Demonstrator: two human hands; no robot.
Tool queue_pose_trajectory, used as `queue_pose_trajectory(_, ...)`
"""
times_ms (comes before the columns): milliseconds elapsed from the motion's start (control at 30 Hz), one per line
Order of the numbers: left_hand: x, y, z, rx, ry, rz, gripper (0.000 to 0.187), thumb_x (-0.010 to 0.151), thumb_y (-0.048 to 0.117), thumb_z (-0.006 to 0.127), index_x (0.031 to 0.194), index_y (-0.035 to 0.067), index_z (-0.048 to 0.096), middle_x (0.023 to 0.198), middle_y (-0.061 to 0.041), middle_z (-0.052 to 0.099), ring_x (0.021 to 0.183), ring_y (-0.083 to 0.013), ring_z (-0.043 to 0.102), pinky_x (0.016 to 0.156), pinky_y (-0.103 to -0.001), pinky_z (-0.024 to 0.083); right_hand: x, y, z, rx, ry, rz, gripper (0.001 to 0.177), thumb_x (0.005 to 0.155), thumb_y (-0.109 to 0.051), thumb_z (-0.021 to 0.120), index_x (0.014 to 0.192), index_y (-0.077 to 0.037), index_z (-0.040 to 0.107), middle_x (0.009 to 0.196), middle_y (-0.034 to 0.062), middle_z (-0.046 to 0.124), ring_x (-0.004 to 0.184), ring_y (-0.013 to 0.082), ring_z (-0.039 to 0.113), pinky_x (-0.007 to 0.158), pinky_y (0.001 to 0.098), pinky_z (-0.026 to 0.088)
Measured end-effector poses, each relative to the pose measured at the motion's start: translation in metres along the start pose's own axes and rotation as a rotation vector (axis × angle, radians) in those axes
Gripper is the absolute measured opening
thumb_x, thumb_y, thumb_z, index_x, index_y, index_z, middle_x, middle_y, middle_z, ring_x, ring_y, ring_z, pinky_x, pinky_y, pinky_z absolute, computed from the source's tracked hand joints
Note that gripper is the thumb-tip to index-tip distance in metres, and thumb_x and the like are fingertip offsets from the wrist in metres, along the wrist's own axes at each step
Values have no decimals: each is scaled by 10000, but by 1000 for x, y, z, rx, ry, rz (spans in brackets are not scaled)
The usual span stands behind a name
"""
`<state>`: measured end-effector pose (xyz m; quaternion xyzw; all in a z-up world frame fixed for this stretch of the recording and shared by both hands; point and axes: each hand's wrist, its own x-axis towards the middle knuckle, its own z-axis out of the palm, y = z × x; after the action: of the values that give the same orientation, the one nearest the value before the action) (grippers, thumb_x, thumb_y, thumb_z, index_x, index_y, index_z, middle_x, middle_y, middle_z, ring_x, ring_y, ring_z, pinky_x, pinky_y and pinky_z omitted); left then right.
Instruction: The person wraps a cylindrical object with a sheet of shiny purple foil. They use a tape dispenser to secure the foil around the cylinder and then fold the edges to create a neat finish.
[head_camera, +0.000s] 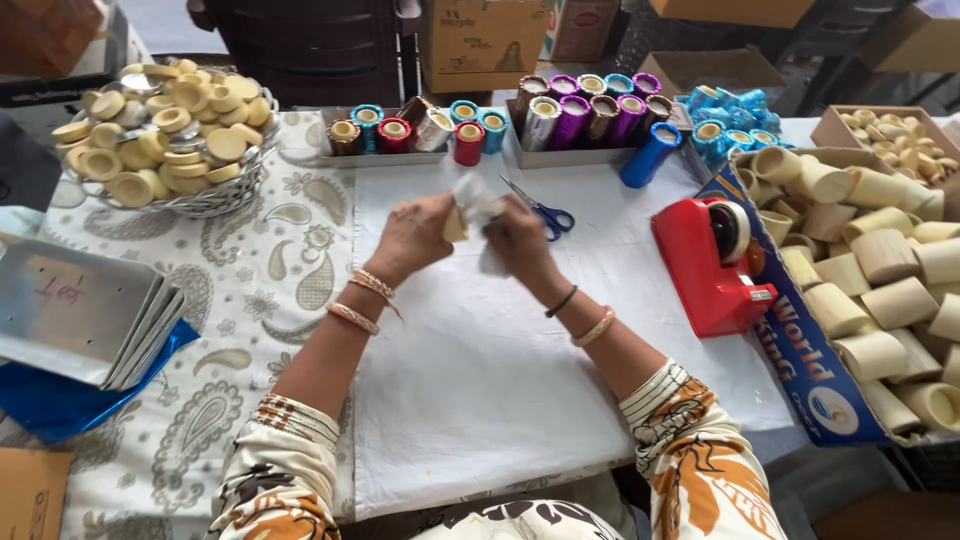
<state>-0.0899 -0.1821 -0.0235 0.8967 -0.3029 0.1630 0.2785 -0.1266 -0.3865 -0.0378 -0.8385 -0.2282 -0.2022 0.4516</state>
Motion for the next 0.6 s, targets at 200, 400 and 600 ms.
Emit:
queue_pose_trajectory(200,-1,25,-18,-118,-165,-29,483,638,80,824,1046,63,566,900,-151,715,879,-359,695,786,-472,554,1,-5,-16,-89,-132,-242,234,823,3,749,1041,0,667,1122,101,657,992,266,657,818,369,566)
queue_pose_trajectory(400,4,34,-25,-426,-303,-86,550,610,93,857,1088,78,586,936,-113,728,873,-313,720,808,-434,586,5,-35,-33,-459,-144,-541,203,807,-10,749,1000,-3,686,1102,102,664,1115,302,578,950,405,544)
queue_pose_trajectory(600,-6,42,-6,403,239,263,312,818,61,744,1094,64,598,953,-73,693,903,-246,686,787,-402,518,0,20,-5,0,-207,231,136,984,-99,652,972,33,680,933,118,705,867,238,646,759,358,544)
